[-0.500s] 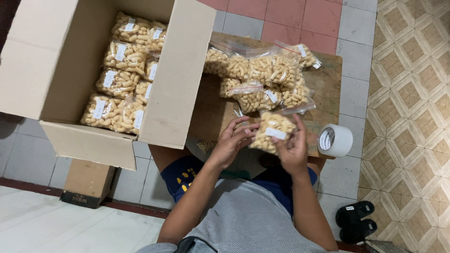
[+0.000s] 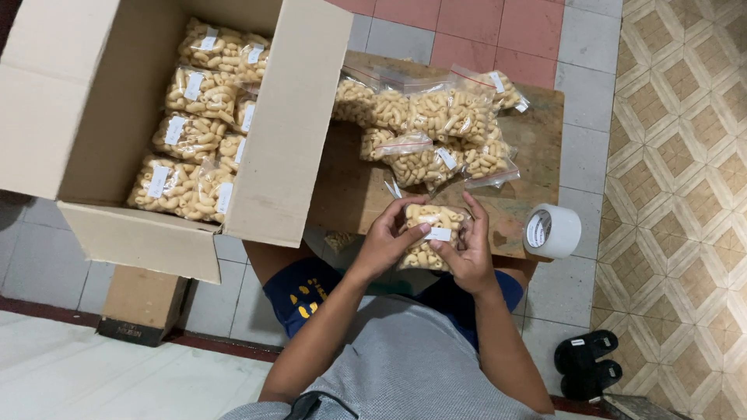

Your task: Packing small plastic bags of snacks into a cardboard box.

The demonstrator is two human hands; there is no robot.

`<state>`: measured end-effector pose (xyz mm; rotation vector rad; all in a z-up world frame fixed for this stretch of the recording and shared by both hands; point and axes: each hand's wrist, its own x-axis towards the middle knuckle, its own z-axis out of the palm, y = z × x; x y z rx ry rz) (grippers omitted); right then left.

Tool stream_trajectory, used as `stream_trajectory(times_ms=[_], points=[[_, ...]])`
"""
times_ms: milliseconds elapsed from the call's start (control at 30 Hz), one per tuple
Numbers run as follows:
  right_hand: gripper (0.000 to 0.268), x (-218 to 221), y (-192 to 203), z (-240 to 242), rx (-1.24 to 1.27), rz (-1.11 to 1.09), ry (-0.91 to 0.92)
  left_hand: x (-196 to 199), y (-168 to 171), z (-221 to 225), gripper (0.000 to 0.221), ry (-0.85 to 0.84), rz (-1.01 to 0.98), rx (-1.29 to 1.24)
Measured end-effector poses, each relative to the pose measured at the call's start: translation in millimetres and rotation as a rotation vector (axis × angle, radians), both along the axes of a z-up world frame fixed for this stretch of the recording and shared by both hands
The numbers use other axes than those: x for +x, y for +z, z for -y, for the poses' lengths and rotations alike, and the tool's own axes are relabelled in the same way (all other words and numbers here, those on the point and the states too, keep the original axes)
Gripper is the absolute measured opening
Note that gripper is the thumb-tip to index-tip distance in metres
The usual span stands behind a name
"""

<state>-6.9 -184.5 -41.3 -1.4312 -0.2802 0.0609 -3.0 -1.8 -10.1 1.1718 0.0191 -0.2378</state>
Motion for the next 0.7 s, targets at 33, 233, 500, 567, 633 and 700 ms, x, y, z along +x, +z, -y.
stream_trajectory(times_ms=[33, 233, 500, 567, 633, 700], points=[[0.094, 1.5, 1.2, 1.9, -0.011, 0.013, -0.002, -1.5, -3.0, 0.0, 0.06, 0.006, -0.03, -0.03], [0.089, 6.0, 18.0, -4.2, -0.134, 0.094, -0.043, -4.7, -12.4, 7.9, 0.087, -0.004, -0.013, -0.088], [0.086, 11.2, 37.1, -11.3, -0.227, 0.146, -0.078, 3.6, -17.6, 5.2, 0.09, -0.016, 0.004, -0.132], [0.083, 12.6, 39.4, -9.9, -0.136, 0.076, -0.004, 3.5, -17.9, 4.3, 0.086, 0.0, 0.005, -0.146], [0.085, 14.2, 36.2, -7.4, -0.073, 0.033, 0.03, 3.2, -12.0, 3.7, 0.085, -0.004, 0.003, -0.147], [0.087, 14.3, 36.3, -5.6, -0.006, -0.009, 0.068, 3.2, -7.0, 0.6, 0.083, -0.004, 0.003, -0.145]])
